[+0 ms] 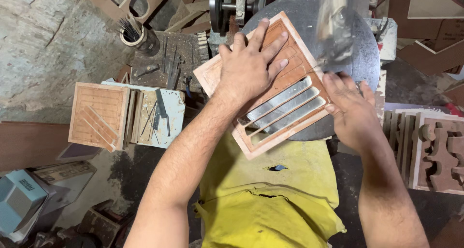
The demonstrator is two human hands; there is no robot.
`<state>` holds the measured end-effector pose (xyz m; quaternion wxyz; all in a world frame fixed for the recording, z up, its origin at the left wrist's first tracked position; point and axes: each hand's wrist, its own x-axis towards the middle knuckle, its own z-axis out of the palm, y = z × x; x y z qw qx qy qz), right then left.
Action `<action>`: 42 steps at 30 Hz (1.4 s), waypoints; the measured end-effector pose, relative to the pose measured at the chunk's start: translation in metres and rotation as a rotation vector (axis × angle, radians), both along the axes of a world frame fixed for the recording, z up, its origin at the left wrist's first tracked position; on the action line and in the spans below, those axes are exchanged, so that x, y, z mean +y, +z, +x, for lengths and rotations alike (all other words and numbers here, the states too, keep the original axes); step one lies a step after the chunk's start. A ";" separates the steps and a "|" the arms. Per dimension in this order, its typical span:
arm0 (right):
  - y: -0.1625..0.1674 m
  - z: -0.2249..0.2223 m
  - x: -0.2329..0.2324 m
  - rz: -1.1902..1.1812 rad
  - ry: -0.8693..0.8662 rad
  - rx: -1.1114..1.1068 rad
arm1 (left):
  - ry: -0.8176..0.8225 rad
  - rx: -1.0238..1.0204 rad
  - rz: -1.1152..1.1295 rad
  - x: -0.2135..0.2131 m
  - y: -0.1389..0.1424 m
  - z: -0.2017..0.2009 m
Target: The person guides a wooden board with marked slot patterns on a scroll saw table, cutting elongated slots into it. They rotate and reposition the board between cuts, pull cut slat pieces out of the slots, and continue sawing additional slots across the board.
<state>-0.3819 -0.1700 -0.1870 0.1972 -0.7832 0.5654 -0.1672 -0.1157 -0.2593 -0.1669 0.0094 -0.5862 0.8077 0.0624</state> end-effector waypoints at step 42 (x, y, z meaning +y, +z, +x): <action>-0.041 -0.013 -0.049 -0.239 -0.116 -0.020 | -0.014 0.049 -0.018 0.061 0.001 0.012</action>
